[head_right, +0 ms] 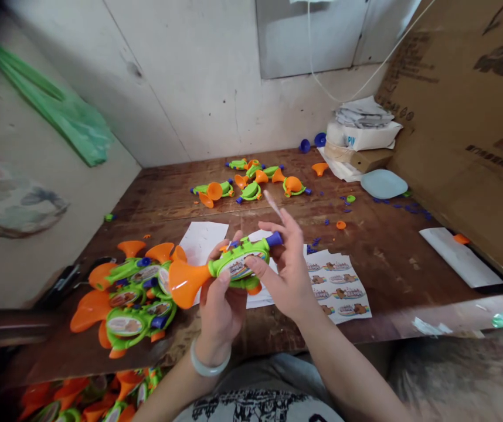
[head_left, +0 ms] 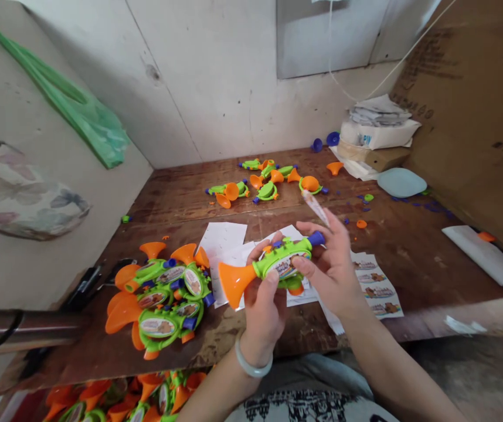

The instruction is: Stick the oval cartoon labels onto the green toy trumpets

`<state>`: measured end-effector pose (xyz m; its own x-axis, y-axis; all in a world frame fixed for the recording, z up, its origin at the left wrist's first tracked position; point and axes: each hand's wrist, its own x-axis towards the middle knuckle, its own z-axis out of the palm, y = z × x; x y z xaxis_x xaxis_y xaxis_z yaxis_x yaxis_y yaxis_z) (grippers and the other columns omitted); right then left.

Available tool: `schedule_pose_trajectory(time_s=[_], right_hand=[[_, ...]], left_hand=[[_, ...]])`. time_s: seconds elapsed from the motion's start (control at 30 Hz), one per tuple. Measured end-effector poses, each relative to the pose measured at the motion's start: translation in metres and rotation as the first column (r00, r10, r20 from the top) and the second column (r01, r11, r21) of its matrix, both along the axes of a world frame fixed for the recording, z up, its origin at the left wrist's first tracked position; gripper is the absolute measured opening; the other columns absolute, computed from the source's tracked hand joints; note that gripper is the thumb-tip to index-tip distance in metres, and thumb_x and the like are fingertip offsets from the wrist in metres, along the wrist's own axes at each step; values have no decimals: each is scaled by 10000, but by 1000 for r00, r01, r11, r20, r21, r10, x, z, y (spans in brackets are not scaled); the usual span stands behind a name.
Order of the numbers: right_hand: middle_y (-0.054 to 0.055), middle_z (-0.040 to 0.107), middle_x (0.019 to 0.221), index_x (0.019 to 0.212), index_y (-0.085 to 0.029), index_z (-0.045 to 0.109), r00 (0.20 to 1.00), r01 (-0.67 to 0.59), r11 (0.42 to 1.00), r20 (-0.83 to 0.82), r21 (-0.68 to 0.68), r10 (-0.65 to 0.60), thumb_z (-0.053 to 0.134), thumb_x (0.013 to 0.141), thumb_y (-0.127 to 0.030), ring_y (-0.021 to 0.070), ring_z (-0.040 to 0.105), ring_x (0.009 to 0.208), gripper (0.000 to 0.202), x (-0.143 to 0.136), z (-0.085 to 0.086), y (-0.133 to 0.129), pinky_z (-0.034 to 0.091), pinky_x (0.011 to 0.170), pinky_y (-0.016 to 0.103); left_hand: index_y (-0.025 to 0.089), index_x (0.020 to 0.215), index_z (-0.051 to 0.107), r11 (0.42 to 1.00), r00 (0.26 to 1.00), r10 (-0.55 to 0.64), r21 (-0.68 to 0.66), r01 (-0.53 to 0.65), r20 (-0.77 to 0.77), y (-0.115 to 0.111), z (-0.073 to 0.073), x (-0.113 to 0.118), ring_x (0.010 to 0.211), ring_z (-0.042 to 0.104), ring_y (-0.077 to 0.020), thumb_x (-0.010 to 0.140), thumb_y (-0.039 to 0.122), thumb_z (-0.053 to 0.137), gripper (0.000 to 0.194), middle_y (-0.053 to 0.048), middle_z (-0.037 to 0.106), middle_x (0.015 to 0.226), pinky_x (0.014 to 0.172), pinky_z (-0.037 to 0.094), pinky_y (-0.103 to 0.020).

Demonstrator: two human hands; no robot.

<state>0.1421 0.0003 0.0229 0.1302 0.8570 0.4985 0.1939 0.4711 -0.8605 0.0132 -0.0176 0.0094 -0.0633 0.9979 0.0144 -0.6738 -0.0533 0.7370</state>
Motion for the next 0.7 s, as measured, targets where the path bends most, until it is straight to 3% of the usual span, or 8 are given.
schedule_pose_trajectory(time_s=[0.07, 0.17, 0.23, 0.33, 0.43, 0.5, 0.6, 0.7], right_hand=[[83, 591, 1400, 1610, -409, 276, 988, 156, 984, -5, 82, -156, 728, 952, -267, 219, 688, 1138, 810, 2, -1, 3, 665, 891, 394], [100, 560, 1422, 1621, -407, 266, 915, 358, 876, 66, 322, -399, 786, 883, -173, 251, 674, 1166, 933, 6, -4, 4, 649, 958, 473], [118, 569, 1425, 1645, -396, 250, 928, 259, 895, 163, 362, -335, 789, 869, -141, 276, 687, 1161, 978, 4, -6, -3, 634, 993, 537], [142, 541, 1491, 1669, -380, 243, 966, -26, 971, 257, 238, -37, 764, 898, -158, 335, 646, 1308, 957, -3, -3, -22, 586, 1079, 618], [133, 422, 1617, 1621, -399, 355, 960, -251, 963, 152, 94, 235, 720, 970, -275, 317, 668, 1297, 756, -4, 8, -35, 600, 1077, 591], [117, 436, 1611, 1508, -388, 508, 944, -329, 944, 0, 28, 329, 695, 1000, -400, 269, 734, 1156, 541, -1, 17, -35, 666, 957, 517], [68, 687, 1232, 1194, -303, 706, 958, -223, 974, -189, -21, 216, 718, 988, -420, 164, 730, 813, 238, 3, 23, -28, 664, 664, 325], [0, 700, 832, 948, -246, 751, 981, -58, 992, -190, -112, 36, 766, 943, -293, 106, 625, 625, 50, 6, 23, -22, 554, 539, 206]], left_hand=[[261, 1250, 699, 995, 996, -88, -40, 87, -29, -1, -4, -1, 1382, 636, -338, 891, 506, 808, 448, -125, 696, 1431, 1149, 540, -495], [300, 1348, 677, 982, 961, -185, -6, 188, -204, -6, -8, -6, 1533, 478, -341, 940, 444, 784, 447, -111, 564, 1598, 1187, 510, -479], [369, 1484, 577, 971, 930, -170, 105, 214, -327, -9, -9, -10, 1585, 398, -338, 917, 331, 822, 619, -84, 440, 1698, 1227, 471, -464], [423, 1615, 400, 946, 910, -145, 216, 243, -389, -9, -9, -16, 1580, 404, -345, 861, 273, 873, 903, -83, 354, 1745, 1236, 467, -459], [357, 1521, 536, 972, 927, -55, 191, 134, -371, -6, -10, -21, 1477, 545, -325, 888, 298, 847, 707, -99, 498, 1652, 1197, 509, -454], [304, 1423, 620, 985, 939, -1, 159, 60, -344, -4, -12, -25, 1394, 620, -306, 919, 319, 814, 541, -106, 608, 1542, 1170, 529, -448], [323, 1482, 568, 990, 964, -45, 115, 77, -263, -2, -12, -28, 1258, 702, -288, 896, 332, 834, 644, -98, 688, 1430, 1071, 592, -434], [334, 1433, 628, 988, 976, -84, 109, 108, -202, -3, -9, -28, 1277, 696, -297, 844, 328, 875, 638, -77, 708, 1412, 1086, 586, -429]])
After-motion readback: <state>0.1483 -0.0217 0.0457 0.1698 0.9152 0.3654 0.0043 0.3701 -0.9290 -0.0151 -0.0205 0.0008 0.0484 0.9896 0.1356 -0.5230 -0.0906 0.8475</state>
